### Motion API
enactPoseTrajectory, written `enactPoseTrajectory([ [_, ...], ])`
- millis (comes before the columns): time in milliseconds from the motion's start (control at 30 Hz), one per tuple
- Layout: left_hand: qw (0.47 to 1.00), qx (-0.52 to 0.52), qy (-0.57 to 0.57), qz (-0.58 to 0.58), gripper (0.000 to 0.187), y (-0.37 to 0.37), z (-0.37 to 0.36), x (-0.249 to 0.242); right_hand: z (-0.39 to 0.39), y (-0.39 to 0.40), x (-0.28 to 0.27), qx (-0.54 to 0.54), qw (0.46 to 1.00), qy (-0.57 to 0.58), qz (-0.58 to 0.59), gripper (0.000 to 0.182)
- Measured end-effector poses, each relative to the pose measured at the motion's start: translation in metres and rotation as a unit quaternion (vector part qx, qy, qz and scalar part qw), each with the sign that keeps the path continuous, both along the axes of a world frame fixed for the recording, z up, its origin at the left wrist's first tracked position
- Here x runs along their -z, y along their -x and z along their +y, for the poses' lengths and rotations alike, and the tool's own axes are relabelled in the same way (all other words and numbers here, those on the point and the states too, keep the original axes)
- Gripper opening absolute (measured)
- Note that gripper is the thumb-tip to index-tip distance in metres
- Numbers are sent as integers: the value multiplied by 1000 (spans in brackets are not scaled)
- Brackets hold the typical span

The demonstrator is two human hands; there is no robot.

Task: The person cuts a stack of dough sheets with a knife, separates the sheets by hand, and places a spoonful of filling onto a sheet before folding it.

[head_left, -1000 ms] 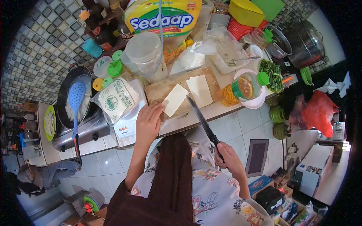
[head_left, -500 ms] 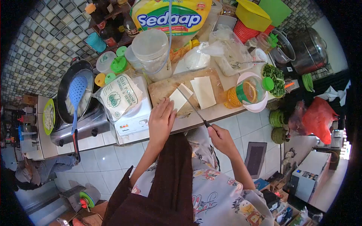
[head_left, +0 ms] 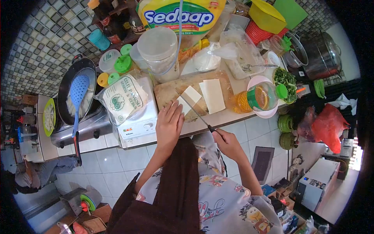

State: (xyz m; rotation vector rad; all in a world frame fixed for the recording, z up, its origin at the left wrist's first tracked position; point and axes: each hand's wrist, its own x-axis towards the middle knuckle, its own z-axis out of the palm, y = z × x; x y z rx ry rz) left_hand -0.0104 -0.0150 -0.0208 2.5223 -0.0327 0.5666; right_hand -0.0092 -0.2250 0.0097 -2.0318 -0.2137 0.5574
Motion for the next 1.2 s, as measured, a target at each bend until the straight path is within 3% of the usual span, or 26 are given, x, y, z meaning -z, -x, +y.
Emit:
enactPoseTrajectory([
  [567,1000,15,-7,24,31,0,0,2,0,-4,-8,-27,998,31,42,30],
  [833,967,-66,245,15,28,4,10,-10,2,-6,-9,-27,999,26,19,33],
  [967,972,-61,225,12,27,6,13,-17,1,-9,-11,-38,997,46,39,33],
  [1133,996,10,80,23,30,1,5,-12,2,-10,-14,-38,998,40,43,33],
  [1200,996,7,75,36,34,-3,1,-12,2,-11,-13,-40,997,45,47,33],
])
